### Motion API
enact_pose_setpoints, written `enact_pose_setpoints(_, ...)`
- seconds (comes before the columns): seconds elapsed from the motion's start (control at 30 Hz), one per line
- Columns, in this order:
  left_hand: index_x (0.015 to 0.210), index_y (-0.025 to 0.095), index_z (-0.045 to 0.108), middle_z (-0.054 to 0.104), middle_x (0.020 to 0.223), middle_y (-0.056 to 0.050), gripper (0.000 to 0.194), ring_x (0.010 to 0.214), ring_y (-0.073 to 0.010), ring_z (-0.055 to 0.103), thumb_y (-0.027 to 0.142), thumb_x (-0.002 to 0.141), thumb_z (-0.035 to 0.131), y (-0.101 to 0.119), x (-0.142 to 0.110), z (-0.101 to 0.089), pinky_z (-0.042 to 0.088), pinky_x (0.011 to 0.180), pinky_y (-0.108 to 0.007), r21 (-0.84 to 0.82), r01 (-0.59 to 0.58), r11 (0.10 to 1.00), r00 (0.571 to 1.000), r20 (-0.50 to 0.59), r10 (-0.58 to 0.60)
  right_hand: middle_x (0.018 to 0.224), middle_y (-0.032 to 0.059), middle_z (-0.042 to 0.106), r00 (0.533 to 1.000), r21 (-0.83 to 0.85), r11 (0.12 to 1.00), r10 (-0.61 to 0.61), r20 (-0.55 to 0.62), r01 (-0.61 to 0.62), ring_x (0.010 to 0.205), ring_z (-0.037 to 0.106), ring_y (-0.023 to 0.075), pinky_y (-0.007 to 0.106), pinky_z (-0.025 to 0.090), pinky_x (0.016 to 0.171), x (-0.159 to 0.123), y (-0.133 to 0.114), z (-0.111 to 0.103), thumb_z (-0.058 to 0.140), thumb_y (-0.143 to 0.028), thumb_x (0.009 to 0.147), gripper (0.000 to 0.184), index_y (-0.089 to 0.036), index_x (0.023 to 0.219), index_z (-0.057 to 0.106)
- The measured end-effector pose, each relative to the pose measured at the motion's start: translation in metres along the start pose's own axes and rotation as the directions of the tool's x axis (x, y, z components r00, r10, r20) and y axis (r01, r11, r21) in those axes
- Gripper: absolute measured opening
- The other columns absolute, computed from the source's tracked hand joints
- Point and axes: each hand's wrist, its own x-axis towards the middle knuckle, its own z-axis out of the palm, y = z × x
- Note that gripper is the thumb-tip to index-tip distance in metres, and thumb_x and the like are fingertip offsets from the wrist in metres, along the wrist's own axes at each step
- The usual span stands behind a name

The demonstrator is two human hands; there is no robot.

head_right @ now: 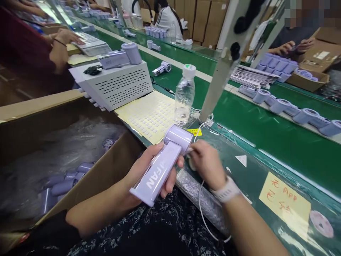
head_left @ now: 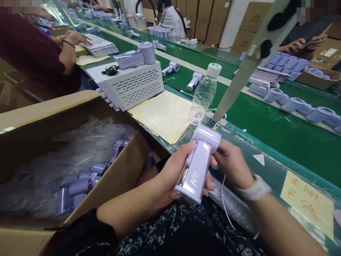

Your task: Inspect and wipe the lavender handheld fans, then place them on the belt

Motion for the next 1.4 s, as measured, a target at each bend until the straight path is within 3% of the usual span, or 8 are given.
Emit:
enact_pose_setpoints(0.2,0.097,0.015,0.057,0.070,0.059,-0.007,0.050,0.045,-0.0184,0.065,0.063,0.091,0.046,-0.012,0.006,0.001,0.050,0.042,-0.024,-0.020,0.024,1.000,0.997,0.069,-0.022,0.121,0.0096,0.060,0.939,0.026,0.999,-0.012,-0.343,0.022,0.113,0.059,0.0324,0.046,0.049,0.089,-0.023,-0.030,-0.032,0.068,-0.043,0.095,0.018,-0.026,0.099,0.069)
enact_pose_setpoints(0.37,0.110,0.024,0.037,0.069,0.069,0.003,0.058,0.044,-0.0166,0.065,0.065,0.084,0.067,-0.025,0.008,0.012,0.053,0.044,-0.025,0.036,-0.085,0.996,0.987,0.136,0.080,0.135,0.0126,0.061,0.982,0.336,0.941,0.019,-0.186,0.045,0.119,0.063,0.0278,0.040,0.055,0.090,-0.023,-0.037,-0.006,0.055,-0.046,0.104,0.049,-0.025,0.146,0.043)
enact_pose_setpoints(0.7,0.112,0.025,0.038,0.068,0.095,0.000,0.029,0.054,-0.0163,0.072,0.049,0.100,0.050,-0.030,-0.002,-0.003,0.057,0.043,-0.025,-0.037,-0.090,0.995,0.951,0.294,0.097,0.075,0.0074,0.070,0.959,0.113,0.969,0.236,-0.159,-0.220,0.070,0.064,0.0243,0.030,0.048,0.056,0.024,-0.019,-0.030,0.057,-0.033,0.086,0.021,-0.017,0.079,0.069)
enact_pose_setpoints(0.93,0.098,0.018,0.051,0.068,0.073,-0.001,0.038,0.047,-0.0171,0.067,0.055,0.094,0.054,-0.006,-0.006,0.004,0.054,0.042,-0.025,-0.049,-0.088,0.995,0.978,0.184,0.096,0.131,0.0219,0.062,0.929,-0.156,0.935,0.274,-0.248,-0.317,0.109,0.065,0.0418,0.055,0.056,0.086,0.043,0.008,-0.052,0.069,-0.036,0.084,0.073,-0.013,0.150,0.048)
enact_pose_setpoints(1.1,0.106,0.017,0.054,0.069,0.075,-0.006,0.055,0.061,-0.0197,0.068,0.069,0.092,0.047,-0.018,-0.001,0.000,0.057,0.057,-0.031,0.114,-0.196,0.974,0.980,0.059,0.191,0.145,0.0197,0.054,0.974,-0.094,0.975,0.186,-0.131,-0.199,0.133,0.050,0.0433,0.062,0.041,0.111,0.007,0.000,-0.039,0.074,-0.047,0.086,0.078,-0.018,0.152,0.044)
enact_pose_setpoints(1.2,0.130,0.020,0.045,0.068,0.111,-0.013,0.064,0.097,-0.0254,0.067,0.069,0.090,0.056,-0.024,0.008,-0.008,0.055,0.087,-0.040,0.531,-0.471,0.704,0.824,-0.020,0.566,0.136,0.0145,0.063,0.954,0.426,0.861,0.197,0.226,-0.279,0.121,0.063,0.0340,0.051,0.054,0.102,-0.028,-0.020,-0.018,0.069,-0.055,0.092,0.063,-0.025,0.145,0.052)
enact_pose_setpoints(1.27,0.137,0.019,0.047,0.061,0.128,-0.017,0.065,0.118,-0.0294,0.058,0.067,0.094,0.050,-0.015,0.017,-0.021,0.047,0.103,-0.046,0.811,-0.485,0.327,0.749,0.192,0.634,0.129,0.0139,0.068,0.910,0.602,0.693,0.212,0.356,-0.397,0.115,0.067,0.0321,0.045,0.058,0.097,-0.046,-0.028,-0.007,0.075,-0.056,0.088,0.056,-0.025,0.132,0.061)
enact_pose_setpoints(1.4,0.118,0.026,0.072,0.058,0.132,-0.011,0.037,0.128,-0.0304,0.045,0.047,0.102,0.046,0.035,0.029,-0.072,0.037,0.112,-0.051,0.932,-0.076,-0.354,0.721,0.297,0.626,0.094,0.0129,0.078,0.849,0.667,0.534,0.410,0.334,-0.520,0.082,0.075,0.0314,0.041,0.064,0.074,-0.062,-0.026,-0.006,0.092,-0.052,0.072,0.056,-0.020,0.112,0.068)
